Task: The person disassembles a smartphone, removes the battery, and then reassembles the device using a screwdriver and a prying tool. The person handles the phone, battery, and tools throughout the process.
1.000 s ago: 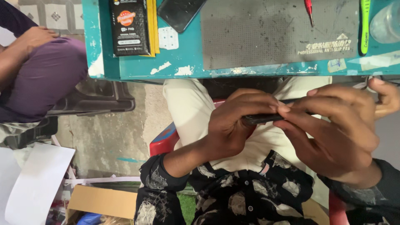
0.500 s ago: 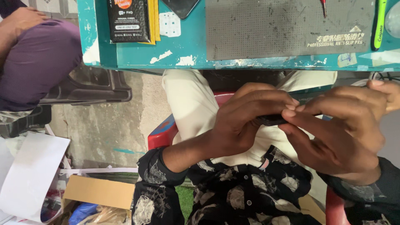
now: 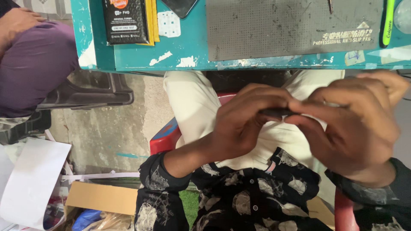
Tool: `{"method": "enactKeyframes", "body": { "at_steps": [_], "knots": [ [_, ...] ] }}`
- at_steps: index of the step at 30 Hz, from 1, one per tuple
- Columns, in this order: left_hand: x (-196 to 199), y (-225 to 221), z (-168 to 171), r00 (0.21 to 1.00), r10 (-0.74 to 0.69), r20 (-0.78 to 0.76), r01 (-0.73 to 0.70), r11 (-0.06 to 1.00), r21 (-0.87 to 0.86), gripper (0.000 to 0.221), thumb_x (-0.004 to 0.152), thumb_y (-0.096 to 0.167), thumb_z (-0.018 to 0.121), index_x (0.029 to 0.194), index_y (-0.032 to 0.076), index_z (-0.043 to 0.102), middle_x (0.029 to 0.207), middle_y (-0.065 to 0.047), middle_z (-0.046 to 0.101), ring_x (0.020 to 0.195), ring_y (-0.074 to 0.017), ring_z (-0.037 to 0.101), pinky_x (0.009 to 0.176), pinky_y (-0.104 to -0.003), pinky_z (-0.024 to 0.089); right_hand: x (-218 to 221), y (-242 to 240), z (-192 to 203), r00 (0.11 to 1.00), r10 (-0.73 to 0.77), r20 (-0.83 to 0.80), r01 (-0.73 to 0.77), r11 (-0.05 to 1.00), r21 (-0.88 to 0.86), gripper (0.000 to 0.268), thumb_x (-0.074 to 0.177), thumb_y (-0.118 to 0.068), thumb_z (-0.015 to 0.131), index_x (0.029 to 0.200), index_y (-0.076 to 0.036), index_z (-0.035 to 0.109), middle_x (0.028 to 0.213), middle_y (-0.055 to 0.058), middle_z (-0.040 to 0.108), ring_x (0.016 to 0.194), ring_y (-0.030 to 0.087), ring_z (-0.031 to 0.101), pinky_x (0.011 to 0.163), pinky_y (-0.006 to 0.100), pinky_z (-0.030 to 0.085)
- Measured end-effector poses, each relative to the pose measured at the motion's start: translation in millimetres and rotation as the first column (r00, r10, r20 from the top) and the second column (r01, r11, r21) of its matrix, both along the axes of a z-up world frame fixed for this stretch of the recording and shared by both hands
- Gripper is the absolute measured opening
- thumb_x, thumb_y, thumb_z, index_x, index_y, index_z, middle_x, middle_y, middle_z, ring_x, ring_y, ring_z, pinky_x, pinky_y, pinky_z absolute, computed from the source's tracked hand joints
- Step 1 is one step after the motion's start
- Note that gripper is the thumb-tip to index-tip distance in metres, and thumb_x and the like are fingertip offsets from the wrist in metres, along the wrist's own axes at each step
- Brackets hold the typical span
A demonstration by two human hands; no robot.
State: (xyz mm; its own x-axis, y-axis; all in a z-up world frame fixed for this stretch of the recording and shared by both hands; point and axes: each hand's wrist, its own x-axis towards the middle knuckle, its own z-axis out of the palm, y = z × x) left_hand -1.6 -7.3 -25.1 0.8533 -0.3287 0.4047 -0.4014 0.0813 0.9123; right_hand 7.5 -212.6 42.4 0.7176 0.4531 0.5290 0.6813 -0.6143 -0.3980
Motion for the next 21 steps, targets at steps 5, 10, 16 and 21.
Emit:
{"method": "enactKeyframes", "body": {
  "at_steps": [5,10,16,21],
  "knots": [
    [6.8,6.5,16.4,0.97,0.057,-0.238,-0.043,0.997,0.061,0.033,0.101,0.003,0.069,0.133,0.007,0.063,0.128,-0.01,0.07,0.116,-0.0165,0.071,0.098,-0.029,0.063,7.9,2.1,5.6,0.901,0.024,-0.432,0.061,0.981,0.182,0.02,0.086,-0.001,0.078,0.103,0.003,0.07,0.098,0.012,0.071,0.084,0.016,0.069,0.07,0.027,0.053],
    [22.3,22.2,34.1,0.963,-0.014,-0.27,0.002,0.999,-0.045,0.04,0.1,0.003,0.063,0.137,0.015,0.058,0.138,-0.012,0.061,0.128,-0.0183,0.065,0.104,-0.032,0.062,14.0,-8.5,-12.2,0.651,0.249,-0.717,0.324,0.763,0.559,0.015,0.091,0.004,0.066,0.106,0.007,0.067,0.099,0.015,0.073,0.082,0.013,0.073,0.069,0.025,0.058],
    [28.6,33.5,44.2,0.904,0.037,0.426,-0.178,0.938,0.297,0.04,0.095,-0.012,0.067,0.129,0.01,0.066,0.143,-0.017,0.059,0.136,-0.0339,0.063,0.114,-0.042,0.062,16.6,-22.3,-26.8,0.493,0.485,-0.723,0.509,0.514,0.691,0.016,0.098,0.007,0.057,0.11,0.016,0.063,0.095,0.021,0.072,0.065,0.011,0.066,0.053,0.021,0.048],
    [26.4,30.1,25.4,0.804,0.102,0.586,-0.286,0.931,0.229,0.03,0.095,0.004,0.082,0.12,0.008,0.067,0.132,-0.008,0.064,0.128,-0.0327,0.065,0.108,-0.041,0.064,8.9,-29.7,-40.1,0.354,0.787,-0.505,0.484,0.308,0.819,0.013,0.102,0.004,0.065,0.109,0.012,0.072,0.085,0.015,0.076,0.049,0.001,0.059,0.038,0.01,0.04]
  ]
}}
